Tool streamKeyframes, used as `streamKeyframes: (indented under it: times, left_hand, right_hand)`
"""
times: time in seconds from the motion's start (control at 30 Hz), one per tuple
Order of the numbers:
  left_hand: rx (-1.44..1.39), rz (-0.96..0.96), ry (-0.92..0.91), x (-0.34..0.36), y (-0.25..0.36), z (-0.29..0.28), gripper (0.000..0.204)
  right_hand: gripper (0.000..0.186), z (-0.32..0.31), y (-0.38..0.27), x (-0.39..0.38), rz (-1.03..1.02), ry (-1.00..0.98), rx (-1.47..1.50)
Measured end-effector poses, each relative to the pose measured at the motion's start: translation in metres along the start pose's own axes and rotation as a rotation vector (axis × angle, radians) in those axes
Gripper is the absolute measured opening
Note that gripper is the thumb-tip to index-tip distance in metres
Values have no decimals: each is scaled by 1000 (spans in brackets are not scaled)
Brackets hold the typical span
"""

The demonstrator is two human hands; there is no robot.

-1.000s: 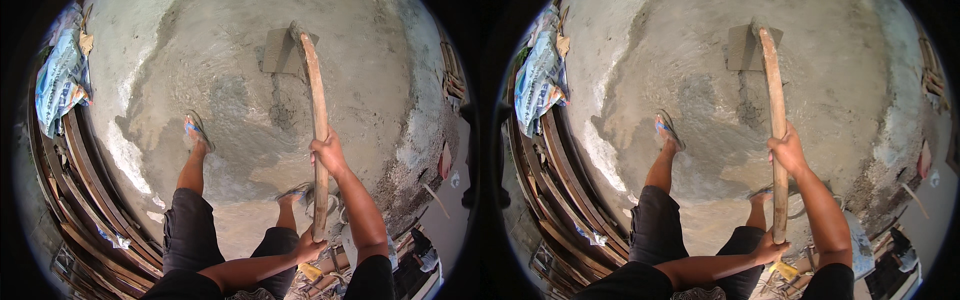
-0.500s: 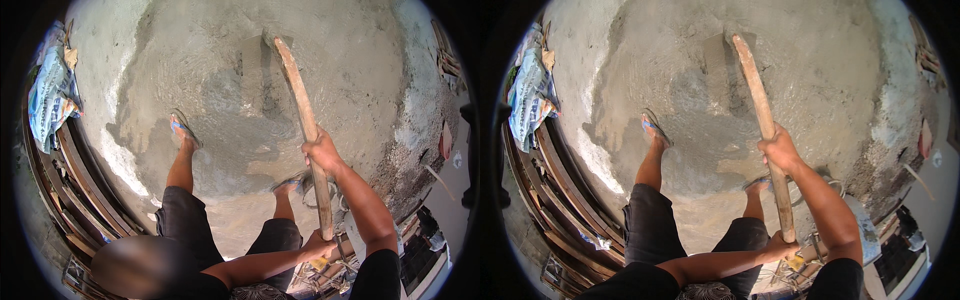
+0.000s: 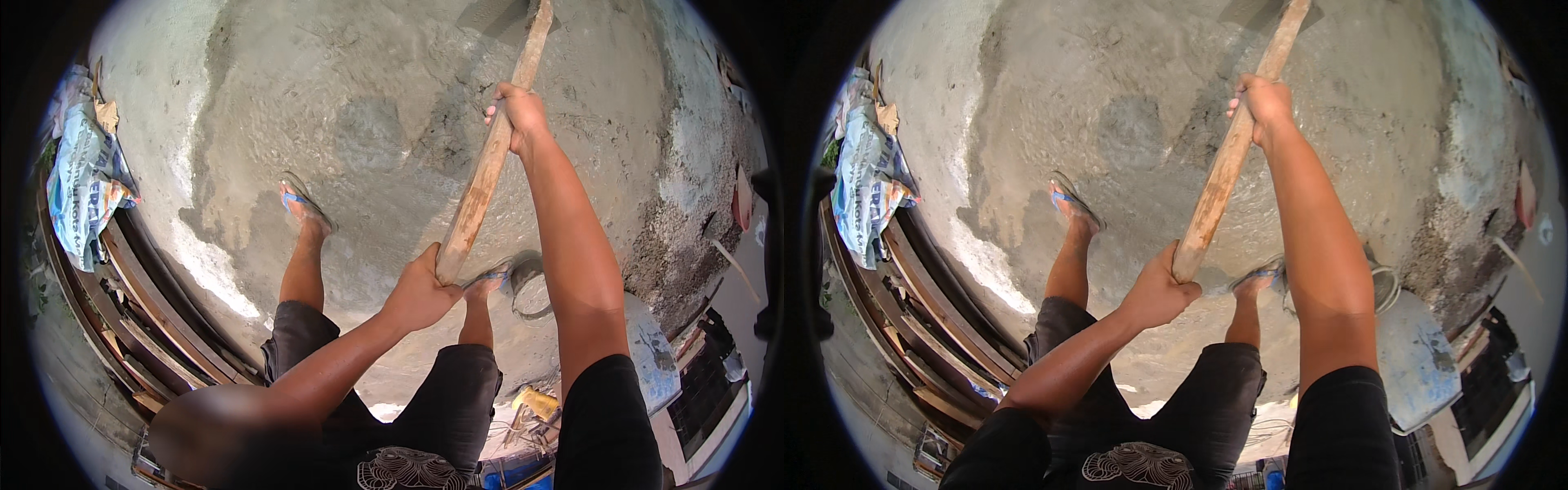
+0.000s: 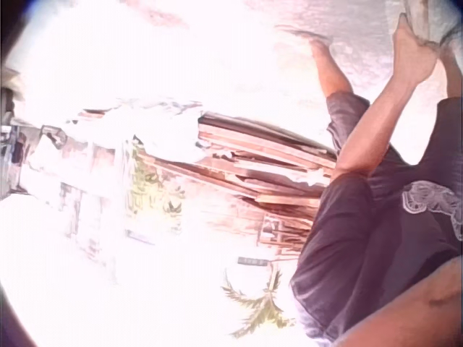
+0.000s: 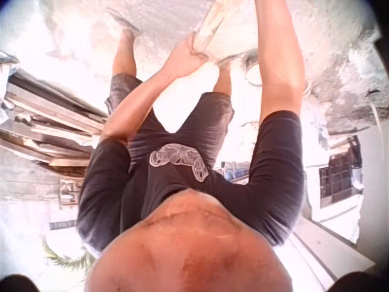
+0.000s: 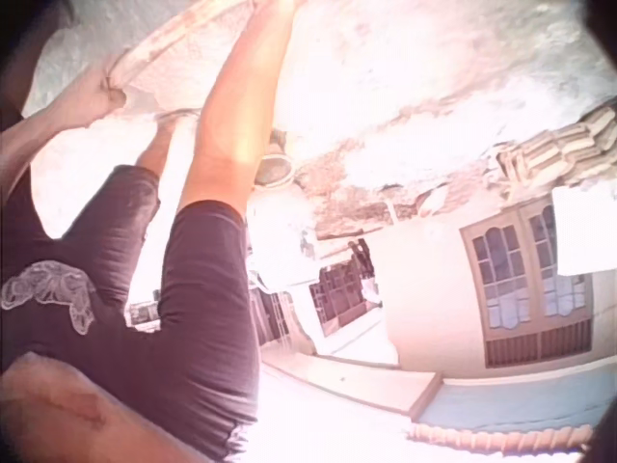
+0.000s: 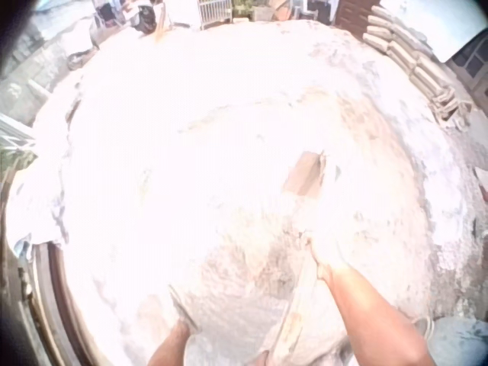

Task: The person uses a hoe to mix wet concrete on the ground, repeatedly turning and folding the material to achieve a uniform consistency. The person occasionally pauses to adjust position or retrieve a bucket, then resumes mixing.

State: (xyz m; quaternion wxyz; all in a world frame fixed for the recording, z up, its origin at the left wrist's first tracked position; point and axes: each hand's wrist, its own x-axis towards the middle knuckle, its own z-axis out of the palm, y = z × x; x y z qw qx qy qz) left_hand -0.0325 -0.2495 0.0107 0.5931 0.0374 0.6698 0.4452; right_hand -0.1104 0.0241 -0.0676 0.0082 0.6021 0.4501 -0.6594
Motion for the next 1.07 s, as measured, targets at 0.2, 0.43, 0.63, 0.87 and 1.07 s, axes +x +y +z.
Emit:
streamKeyframes:
  times: [0.2, 0.43, 0.63, 0.87, 1.07]
  left_hand:
    - [292, -296, -188, -172, -10, -137, 44]
    - [512, -455, -230, -165, 5, -134, 33]
    - [359, -299, -459, -130, 11, -20, 41]
    - [76, -310, -692, -37, 34, 155, 44]
    - [164, -328, -665, -11, 45, 248, 49]
  right_hand:
    - [36, 69, 96, -195, 31, 33, 449]
    - [32, 52, 119, -180, 255, 107, 604]
    - [22, -92, 123, -175, 112, 217, 660]
    - [7, -306, 100, -112, 47, 387, 600]
    - [36, -420, 163, -80, -145, -9, 809]
